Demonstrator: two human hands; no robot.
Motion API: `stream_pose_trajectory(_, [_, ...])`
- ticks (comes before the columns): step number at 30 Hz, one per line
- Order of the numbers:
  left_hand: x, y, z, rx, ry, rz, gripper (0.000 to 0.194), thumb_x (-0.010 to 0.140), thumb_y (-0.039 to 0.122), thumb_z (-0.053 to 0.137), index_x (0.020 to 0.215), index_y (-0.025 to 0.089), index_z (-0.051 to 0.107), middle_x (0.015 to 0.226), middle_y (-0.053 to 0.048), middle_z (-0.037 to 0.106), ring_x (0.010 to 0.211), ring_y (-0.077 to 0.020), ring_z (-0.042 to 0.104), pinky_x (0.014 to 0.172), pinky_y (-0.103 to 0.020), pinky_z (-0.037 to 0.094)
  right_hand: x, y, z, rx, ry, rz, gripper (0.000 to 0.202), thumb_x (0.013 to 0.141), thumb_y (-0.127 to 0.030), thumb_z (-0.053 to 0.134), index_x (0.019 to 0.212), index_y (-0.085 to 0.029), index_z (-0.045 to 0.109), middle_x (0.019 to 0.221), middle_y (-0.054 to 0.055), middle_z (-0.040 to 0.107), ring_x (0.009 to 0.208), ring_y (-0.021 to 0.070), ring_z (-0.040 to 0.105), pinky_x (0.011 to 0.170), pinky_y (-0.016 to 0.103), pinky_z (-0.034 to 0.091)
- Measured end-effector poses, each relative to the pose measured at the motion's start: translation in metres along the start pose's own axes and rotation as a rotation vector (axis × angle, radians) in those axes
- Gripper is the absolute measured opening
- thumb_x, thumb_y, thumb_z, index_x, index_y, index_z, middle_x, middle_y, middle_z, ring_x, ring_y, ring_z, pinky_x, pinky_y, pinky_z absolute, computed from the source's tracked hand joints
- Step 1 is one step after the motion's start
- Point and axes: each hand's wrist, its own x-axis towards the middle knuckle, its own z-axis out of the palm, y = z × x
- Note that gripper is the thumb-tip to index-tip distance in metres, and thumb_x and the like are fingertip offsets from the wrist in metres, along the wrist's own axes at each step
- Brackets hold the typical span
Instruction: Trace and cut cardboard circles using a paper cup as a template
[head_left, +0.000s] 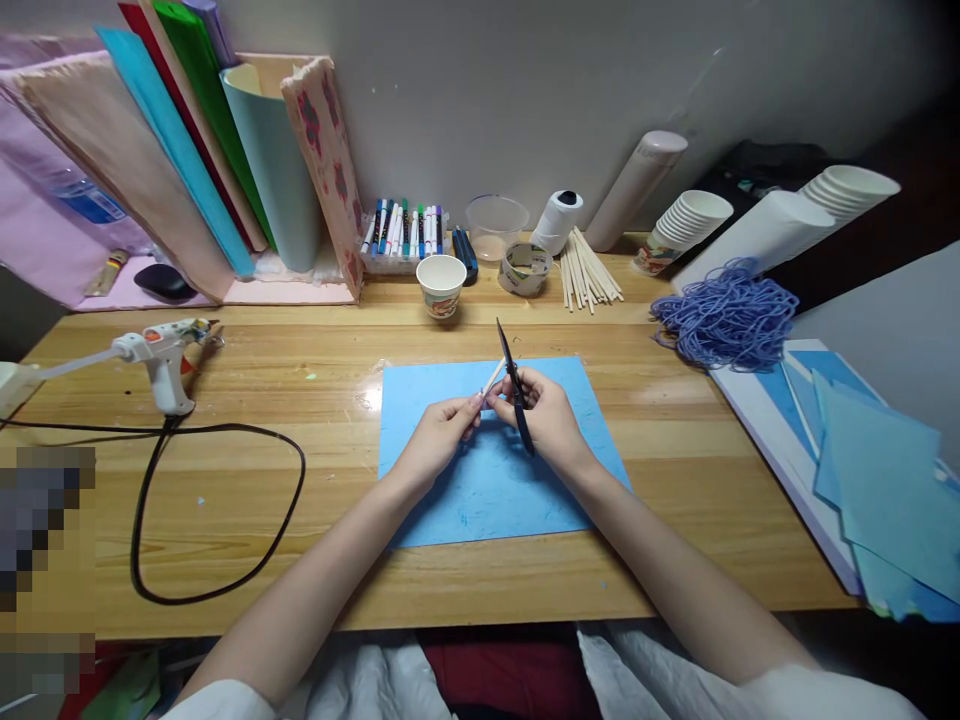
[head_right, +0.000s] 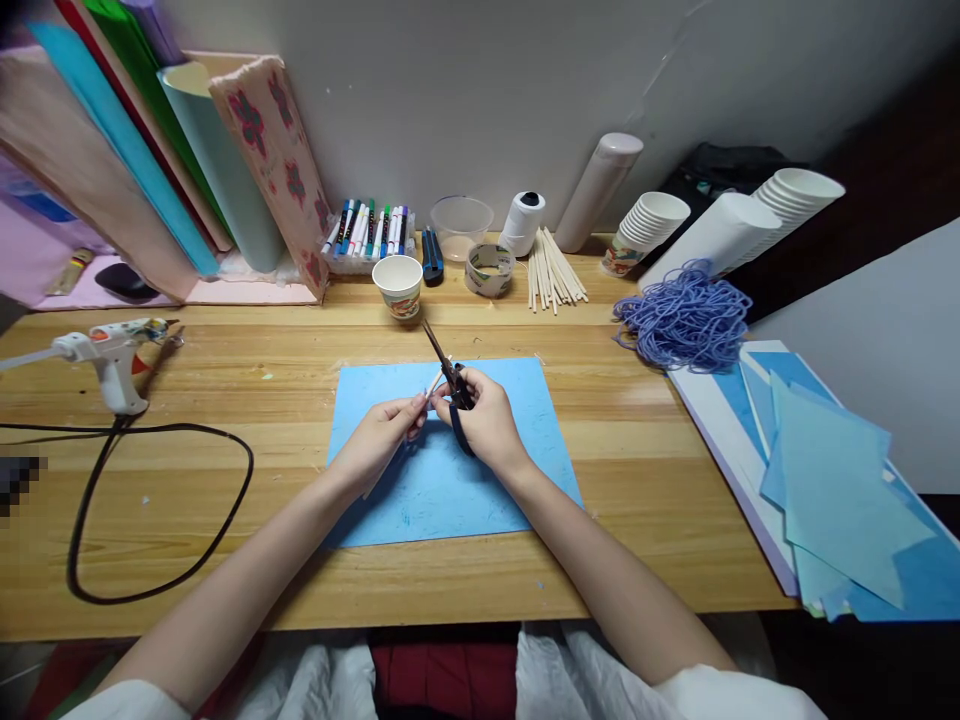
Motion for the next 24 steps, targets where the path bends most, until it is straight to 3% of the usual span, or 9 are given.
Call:
stream_pose_trajectory(6, [0.001,0.005,-0.004,-0.061,0.039,-0.022,0.037,0.077,0.049,0.060,0.082,0.013,0.067,0.062,0.003,0.044,0.055,-0.0090,0.036,0.054,-0.023,0.026,0.006,0.002,-0.006,0.009,0.073,-0.019,0.022,0.067,-0.030,0.070,0.073,-0.018,0.052,0.075,0.000,0.059,0.070,0.0144,0.055,0.069,0.026,0.042])
stream_pose_trajectory(12, [0.003,0.013,-0.010,-0.055,0.111,-0.023,0.039,0.078,0.042,0.062,0.102,0.012,0.066,0.072,0.000,0.054,0.057,-0.0083,0.042,0.055,-0.021,0.033,0.011,0.001,-0.010,0.047,0.094,-0.006,0.020,0.068,-0.028,0.066,0.072,-0.019,0.049,0.075,0.000,0.057,0.070,0.0144,0.054,0.071,0.027,0.042])
stream_pose_trajectory(14, [0.003,0.012,-0.011,-0.019,0.099,-0.016,0.047,0.079,0.043,0.061,0.115,0.013,0.060,0.088,-0.006,0.061,0.067,-0.0111,0.051,0.063,-0.023,0.040,0.012,0.002,-0.009,0.053,0.074,-0.002,0.019,0.068,-0.027,0.066,0.073,-0.019,0.049,0.075,0.000,0.057,0.070,0.0142,0.054,0.071,0.027,0.042])
stream_pose_trajectory(17, [0.002,0.012,-0.009,0.144,0.113,0.060,0.055,0.079,0.042,0.061,0.128,0.018,0.050,0.122,-0.014,0.057,0.107,-0.0225,0.055,0.088,-0.035,0.044,0.013,0.002,-0.009,0.075,0.032,-0.001,0.021,0.068,-0.027,0.067,0.072,-0.018,0.049,0.074,0.000,0.056,0.071,0.0145,0.054,0.071,0.027,0.042])
stream_pose_trajectory(20, [-0.001,0.017,-0.001,0.520,0.246,0.254,0.048,0.079,0.037,0.062,0.125,0.026,0.054,0.141,-0.010,0.042,0.134,-0.0279,0.033,0.108,-0.047,0.027,0.015,0.000,-0.009,0.139,0.012,0.008,0.026,0.066,-0.031,0.071,0.071,-0.019,0.049,0.074,0.000,0.055,0.070,0.0147,0.053,0.070,0.027,0.043])
stream_pose_trajectory(22, [-0.003,0.024,0.006,0.624,0.225,0.311,0.035,0.081,0.035,0.060,0.115,0.027,0.061,0.134,-0.009,0.051,0.127,-0.0276,0.042,0.105,-0.046,0.032,0.015,-0.003,-0.010,0.208,-0.003,0.025,0.031,0.064,-0.033,0.074,0.070,-0.019,0.049,0.074,0.000,0.056,0.070,0.0146,0.053,0.070,0.027,0.043])
stream_pose_trajectory(24, [-0.002,0.033,0.013,0.589,0.150,0.294,0.023,0.083,0.034,0.057,0.102,0.025,0.066,0.111,-0.009,0.065,0.104,-0.0256,0.059,0.093,-0.042,0.043,0.015,-0.008,-0.010,0.284,-0.015,0.045,0.035,0.062,-0.036,0.077,0.070,-0.019,0.048,0.074,0.000,0.055,0.070,0.0145,0.053,0.070,0.027,0.043])
